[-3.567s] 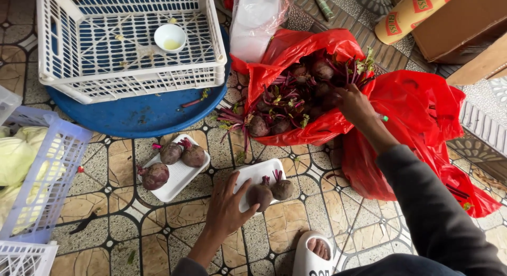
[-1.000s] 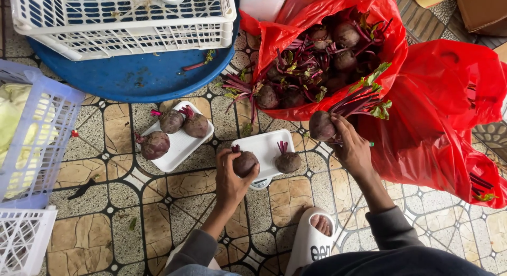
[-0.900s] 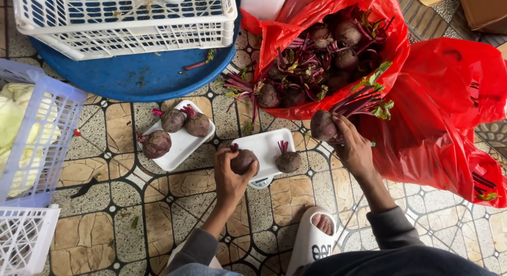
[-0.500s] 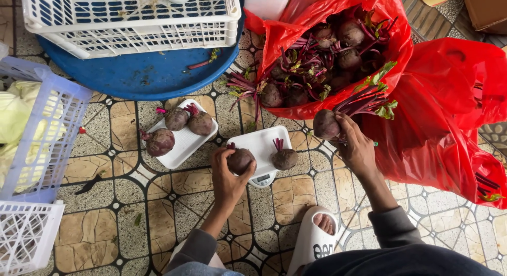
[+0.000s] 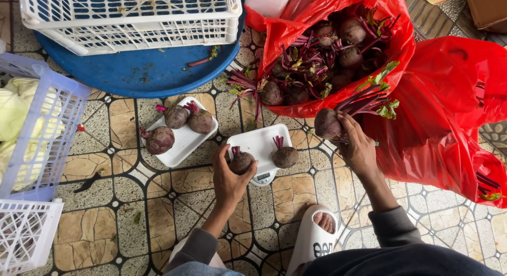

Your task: The person weighs several beets on a small digital scale, then trims the leafy stems off the beets and places the trimmed beets into white trays.

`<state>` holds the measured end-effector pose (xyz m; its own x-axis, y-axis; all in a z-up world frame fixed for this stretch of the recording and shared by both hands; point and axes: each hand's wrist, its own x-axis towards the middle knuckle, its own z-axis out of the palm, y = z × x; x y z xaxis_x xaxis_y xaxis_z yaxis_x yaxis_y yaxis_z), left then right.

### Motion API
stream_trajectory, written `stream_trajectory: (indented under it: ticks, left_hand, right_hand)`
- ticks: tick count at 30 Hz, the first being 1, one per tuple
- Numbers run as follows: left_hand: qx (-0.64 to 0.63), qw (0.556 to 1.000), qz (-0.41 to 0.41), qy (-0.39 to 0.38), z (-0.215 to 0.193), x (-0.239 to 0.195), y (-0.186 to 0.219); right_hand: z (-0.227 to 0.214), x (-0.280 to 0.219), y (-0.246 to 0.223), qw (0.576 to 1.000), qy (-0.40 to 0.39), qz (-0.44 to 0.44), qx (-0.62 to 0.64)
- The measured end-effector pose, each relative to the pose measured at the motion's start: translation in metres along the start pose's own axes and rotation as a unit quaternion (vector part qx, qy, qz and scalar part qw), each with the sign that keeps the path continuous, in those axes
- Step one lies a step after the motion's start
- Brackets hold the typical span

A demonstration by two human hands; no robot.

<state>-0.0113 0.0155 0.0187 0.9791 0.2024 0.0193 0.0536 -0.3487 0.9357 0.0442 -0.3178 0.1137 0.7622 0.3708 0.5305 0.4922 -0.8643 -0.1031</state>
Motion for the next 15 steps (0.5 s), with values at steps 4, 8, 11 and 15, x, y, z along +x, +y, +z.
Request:
stream_trajectory:
  ticks: [4, 8, 11, 15]
  left_hand:
    - [0.007, 1.000, -0.004, 0.008, 0.0021, -0.0001, -0.0025]
    - [0.002, 1.000, -0.012, 0.002, -0.0003, 0.0000, -0.0031]
    - [0.005, 1.000, -0.004, 0.009, 0.0006, -0.0005, -0.0037]
    - [-0.002, 1.000, -0.004, 0.006, -0.0013, -0.0005, 0.0005]
  right_hand:
    - [-0.0031, 0.0027, -0.0019, 1.000, 0.001, -0.001, -0.006]
    - [-0.0052, 0.0060, -0.0056, 1.000, -0.001, 0.006, 0.001]
    - [-0.0064, 0.0079, -0.0075, 1.000, 0.001, 0.003, -0.009]
    - [-0.0055, 0.0045, -0.0047, 1.000, 0.002, 0.003, -0.006]
